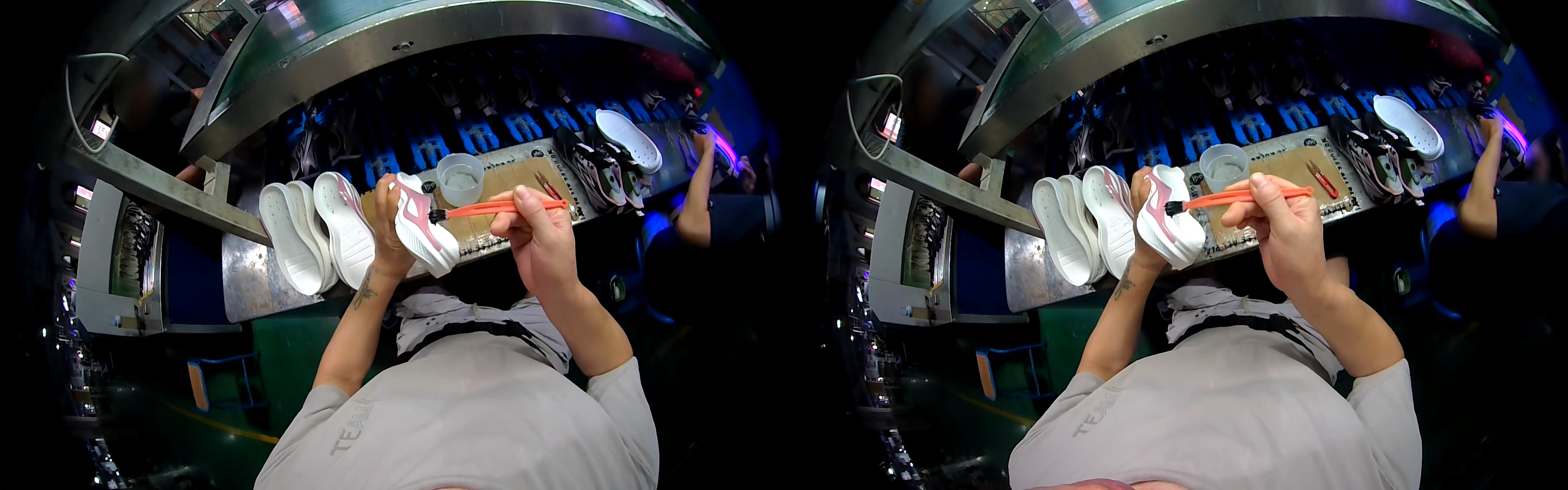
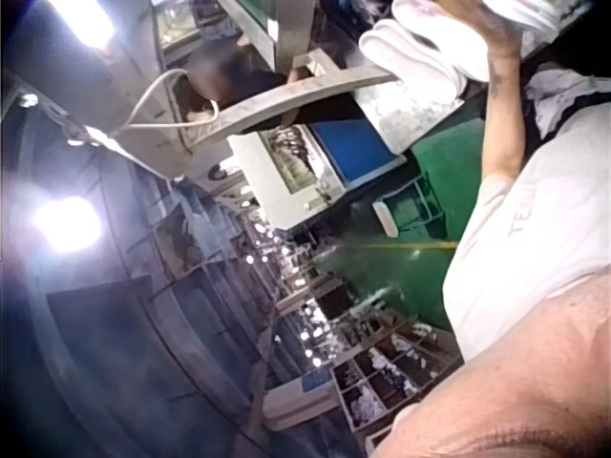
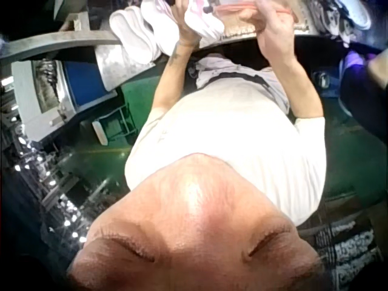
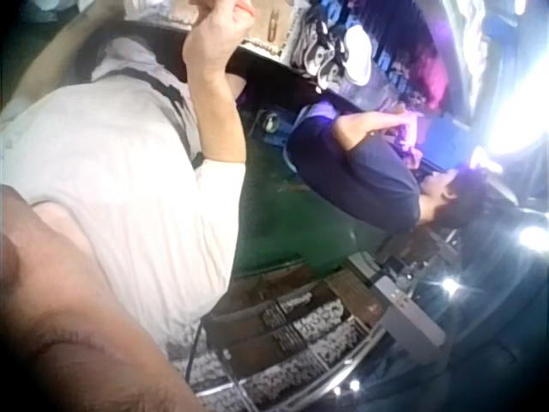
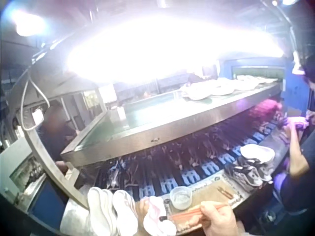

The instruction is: The person dips a brush into a container of adhesive and applies the liquid across shoe soles one by one at a workstation.

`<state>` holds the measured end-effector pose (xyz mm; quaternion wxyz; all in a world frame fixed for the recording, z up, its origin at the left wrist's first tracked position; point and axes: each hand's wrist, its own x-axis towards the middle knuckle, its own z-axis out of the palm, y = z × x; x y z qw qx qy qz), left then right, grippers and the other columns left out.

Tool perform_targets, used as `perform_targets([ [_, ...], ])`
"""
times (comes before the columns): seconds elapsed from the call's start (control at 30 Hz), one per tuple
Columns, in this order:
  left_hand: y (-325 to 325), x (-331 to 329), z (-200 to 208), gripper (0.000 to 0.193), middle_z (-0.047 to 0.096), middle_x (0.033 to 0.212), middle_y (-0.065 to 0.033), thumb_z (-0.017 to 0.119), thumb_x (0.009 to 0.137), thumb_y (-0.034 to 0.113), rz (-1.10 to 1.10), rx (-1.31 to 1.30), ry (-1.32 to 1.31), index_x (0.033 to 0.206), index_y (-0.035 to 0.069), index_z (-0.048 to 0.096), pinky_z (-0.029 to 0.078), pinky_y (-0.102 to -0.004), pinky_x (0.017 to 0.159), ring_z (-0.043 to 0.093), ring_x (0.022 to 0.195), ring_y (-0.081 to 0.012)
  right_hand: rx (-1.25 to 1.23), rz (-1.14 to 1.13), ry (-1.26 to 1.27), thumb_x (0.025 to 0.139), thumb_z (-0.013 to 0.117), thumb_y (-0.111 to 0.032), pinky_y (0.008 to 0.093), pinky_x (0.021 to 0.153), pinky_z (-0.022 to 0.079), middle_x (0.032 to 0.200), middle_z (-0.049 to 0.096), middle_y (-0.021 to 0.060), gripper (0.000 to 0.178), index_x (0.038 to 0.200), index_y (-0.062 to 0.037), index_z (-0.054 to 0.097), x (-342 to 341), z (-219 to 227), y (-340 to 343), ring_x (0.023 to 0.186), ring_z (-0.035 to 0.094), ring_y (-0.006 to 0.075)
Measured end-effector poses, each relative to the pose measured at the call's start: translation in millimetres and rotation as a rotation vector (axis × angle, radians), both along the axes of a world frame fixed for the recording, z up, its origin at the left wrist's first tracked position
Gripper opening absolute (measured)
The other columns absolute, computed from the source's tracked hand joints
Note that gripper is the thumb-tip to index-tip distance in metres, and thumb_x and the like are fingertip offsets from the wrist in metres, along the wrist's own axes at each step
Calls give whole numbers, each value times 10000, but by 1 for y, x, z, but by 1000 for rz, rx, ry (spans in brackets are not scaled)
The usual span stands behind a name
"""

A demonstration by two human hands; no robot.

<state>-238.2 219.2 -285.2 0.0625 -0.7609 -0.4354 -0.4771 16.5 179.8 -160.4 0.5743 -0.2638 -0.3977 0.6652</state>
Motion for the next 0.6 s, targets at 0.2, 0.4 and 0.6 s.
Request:
perform_targets([
  [0.2,-52,-2,18,937,489,1455,-237,830,758,102,-175,-564,-339,1539,-17,327,444,-441,1096,513,1359,-339,-110,-102,13,1096,509,-234,251,762,510,815,706,55,320,1100,32,687,11,-20,18,771,661,119],
  [0.4,-96,-8,65,1075,524,1467,-243,667,869,609,-672,-1158,-1029,1592,-68,248,471,-442,1121,580,1330,-338,-142,-301,-2,1092,532,-251,267,792,479,917,679,17,316,1220,8,660,45,-63,31,843,602,91],
  [0.6,-16,23,171,1014,552,1222,-456,531,925,706,-1167,-1218,-1341,1537,-78,336,643,-491,730,713,939,-507,-199,-419,14,1106,495,-252,261,776,488,945,692,58,324,1214,6,660,66,-95,31,816,583,98],
])
